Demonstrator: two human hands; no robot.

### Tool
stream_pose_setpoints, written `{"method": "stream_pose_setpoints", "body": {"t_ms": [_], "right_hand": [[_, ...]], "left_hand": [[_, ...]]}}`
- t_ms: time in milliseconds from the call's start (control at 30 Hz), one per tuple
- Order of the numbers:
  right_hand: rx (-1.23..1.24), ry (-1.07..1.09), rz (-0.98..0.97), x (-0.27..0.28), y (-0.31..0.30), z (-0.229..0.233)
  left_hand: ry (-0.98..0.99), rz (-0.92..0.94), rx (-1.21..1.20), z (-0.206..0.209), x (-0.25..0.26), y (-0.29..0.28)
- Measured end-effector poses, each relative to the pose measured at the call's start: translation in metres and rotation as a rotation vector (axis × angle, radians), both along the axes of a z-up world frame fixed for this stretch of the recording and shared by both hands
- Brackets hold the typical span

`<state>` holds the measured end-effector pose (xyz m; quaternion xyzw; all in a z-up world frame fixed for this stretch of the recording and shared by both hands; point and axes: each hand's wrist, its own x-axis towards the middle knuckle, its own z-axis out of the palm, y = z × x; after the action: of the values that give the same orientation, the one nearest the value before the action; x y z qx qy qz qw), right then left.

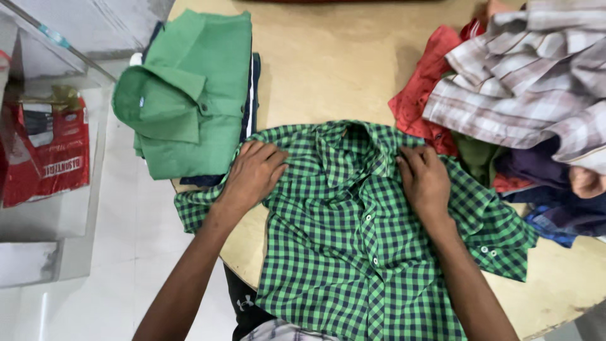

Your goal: The person buttons a green checkered shirt while it lies on a table.

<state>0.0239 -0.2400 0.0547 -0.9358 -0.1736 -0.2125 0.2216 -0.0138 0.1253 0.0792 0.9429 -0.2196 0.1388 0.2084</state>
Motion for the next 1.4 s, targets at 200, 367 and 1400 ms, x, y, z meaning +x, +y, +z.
{"method": "stream_pose_setpoints", "body": {"t_ms": [200, 367, 1400], "right_hand": [[-0.014, -0.035, -0.056, 0.004, -0.004, -0.014], [0.048, -0.052, -0.045, 0.004, -0.006, -0.014], [0.362, -0.075, -0.130, 0.011, -0.012, 0.019]], "left_hand": [[-0.061, 0.079, -0.214, 0.011, 0.007, -0.007], [-0.099, 0.209, -0.466, 0.044, 0.008, -0.009], [0.447, 0.380, 0.341, 0.006, 0.067, -0.005]]}}
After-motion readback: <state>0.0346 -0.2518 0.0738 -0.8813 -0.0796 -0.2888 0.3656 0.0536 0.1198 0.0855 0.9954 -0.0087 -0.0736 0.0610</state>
